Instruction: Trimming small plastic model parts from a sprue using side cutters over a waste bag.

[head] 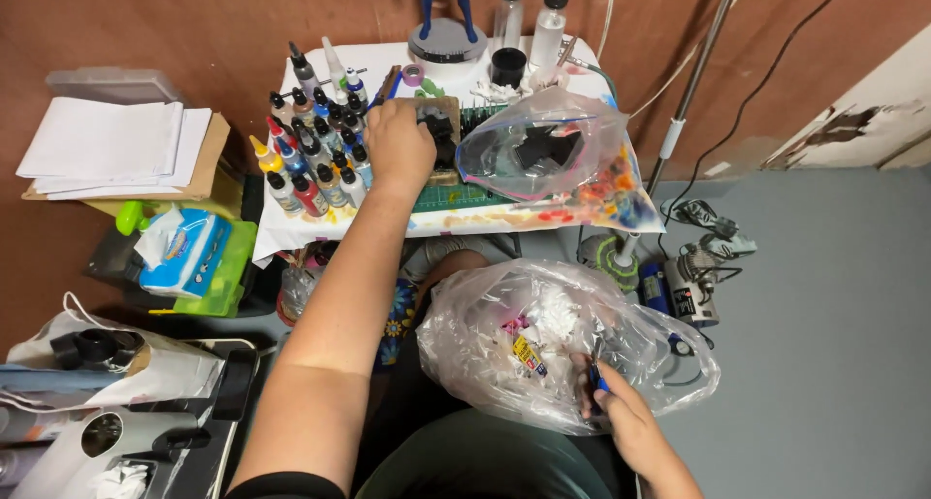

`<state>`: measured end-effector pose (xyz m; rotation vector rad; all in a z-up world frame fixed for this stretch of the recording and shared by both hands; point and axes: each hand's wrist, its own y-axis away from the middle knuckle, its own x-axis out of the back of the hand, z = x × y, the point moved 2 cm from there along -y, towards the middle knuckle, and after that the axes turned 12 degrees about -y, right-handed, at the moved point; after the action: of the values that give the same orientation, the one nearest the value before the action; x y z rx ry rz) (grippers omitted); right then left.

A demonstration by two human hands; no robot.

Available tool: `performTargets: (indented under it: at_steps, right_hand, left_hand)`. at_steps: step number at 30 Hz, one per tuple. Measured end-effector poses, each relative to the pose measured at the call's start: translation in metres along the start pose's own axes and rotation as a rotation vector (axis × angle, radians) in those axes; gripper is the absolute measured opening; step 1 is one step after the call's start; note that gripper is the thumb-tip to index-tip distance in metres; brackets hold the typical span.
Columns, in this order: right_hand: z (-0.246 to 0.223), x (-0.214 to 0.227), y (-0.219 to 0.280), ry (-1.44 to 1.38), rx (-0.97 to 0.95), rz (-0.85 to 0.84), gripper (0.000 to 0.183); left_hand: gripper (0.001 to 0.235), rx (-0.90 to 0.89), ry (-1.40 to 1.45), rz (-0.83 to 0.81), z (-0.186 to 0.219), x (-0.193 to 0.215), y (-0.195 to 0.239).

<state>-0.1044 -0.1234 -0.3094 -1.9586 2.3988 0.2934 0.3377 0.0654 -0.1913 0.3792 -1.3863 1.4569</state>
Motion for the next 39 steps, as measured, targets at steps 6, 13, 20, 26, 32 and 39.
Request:
performTargets:
  at_steps: [6,13,20,26,32,39]
  right_hand:
    - [0.013,-0.009,-0.007,-0.2,0.026,-0.012,0.028]
    - [0.007,-0.034,-0.013,-0.603,0.007,0.114,0.034]
    - [0.014,-0.024,-0.012,-0.746,-0.054,0.124,0.049]
    - [0.015,-0.025,-0.008,-0.768,-0.039,0.056,0.036]
    - [0.008,-0.027,-0.009,-0.786,0.022,0.042,0.034]
    - [-0.004,-0.018,-0.01,-0.733,0.075,0.101,0.045]
  left_hand:
    - [0.023,-0.44,0.286,0.506,0.06,0.069,0.046]
    - [0.046,-0.787,0.026,0.032,0.123,-0.001,0.044]
    - [0.027,-0.805,-0.243,-0.209,0.132,-0.037,0.019]
    - [0.023,-0.836,-0.257,-0.037,0.122,-0.048,0.023]
    - [0.014,-0.59,0.076,-0.017,0.103,0.022,0.052]
    - [0.024,0.312,0.796,-0.738,0.105,0.156,0.156]
